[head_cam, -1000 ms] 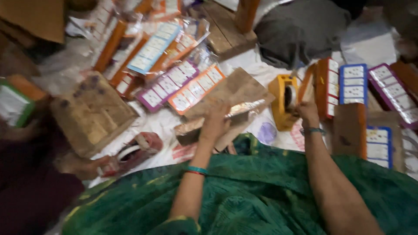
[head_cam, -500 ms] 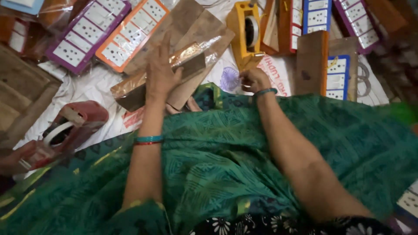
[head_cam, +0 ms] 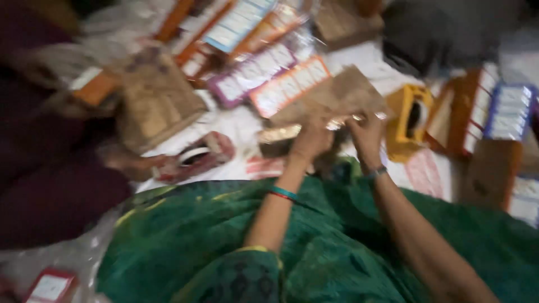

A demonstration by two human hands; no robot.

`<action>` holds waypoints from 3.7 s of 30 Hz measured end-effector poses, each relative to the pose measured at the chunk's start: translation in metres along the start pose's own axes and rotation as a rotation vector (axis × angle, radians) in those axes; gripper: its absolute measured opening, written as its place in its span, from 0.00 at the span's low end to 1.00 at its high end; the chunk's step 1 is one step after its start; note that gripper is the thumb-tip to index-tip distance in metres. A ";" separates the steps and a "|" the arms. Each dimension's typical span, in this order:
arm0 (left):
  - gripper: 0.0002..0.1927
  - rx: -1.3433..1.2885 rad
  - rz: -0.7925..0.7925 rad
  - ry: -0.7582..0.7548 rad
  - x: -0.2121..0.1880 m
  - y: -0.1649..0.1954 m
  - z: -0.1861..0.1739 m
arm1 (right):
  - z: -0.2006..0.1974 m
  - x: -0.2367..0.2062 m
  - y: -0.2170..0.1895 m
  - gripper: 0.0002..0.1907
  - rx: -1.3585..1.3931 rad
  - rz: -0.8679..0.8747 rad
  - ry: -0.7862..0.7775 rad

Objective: The person sits on the floor and wraps wooden electrical socket boards in clear plastic film. They use a handheld tape dispenser to apply tape to seal the plastic around each board, then place the finished items into a pile.

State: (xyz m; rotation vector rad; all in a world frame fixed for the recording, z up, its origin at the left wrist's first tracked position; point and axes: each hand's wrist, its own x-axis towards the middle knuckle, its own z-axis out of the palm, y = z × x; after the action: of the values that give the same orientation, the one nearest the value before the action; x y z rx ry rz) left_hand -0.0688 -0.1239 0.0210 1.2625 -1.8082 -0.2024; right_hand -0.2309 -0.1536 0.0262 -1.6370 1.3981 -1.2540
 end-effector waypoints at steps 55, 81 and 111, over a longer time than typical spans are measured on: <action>0.16 0.325 0.058 0.053 0.081 0.121 -0.104 | -0.095 0.015 -0.180 0.36 0.254 -0.282 -0.384; 0.06 0.422 0.356 -0.034 0.084 0.121 -0.119 | -0.102 0.050 -0.189 0.10 -0.716 -0.857 -0.541; 0.06 0.505 0.220 0.100 0.082 0.102 -0.065 | -0.101 0.051 -0.177 0.05 -0.737 -0.569 -0.472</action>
State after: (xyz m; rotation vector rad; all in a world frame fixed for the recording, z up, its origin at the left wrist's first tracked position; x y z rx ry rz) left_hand -0.0962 -0.1215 0.1651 1.3648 -1.9601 0.4596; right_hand -0.2629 -0.1515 0.2335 -2.7569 1.1820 -0.5265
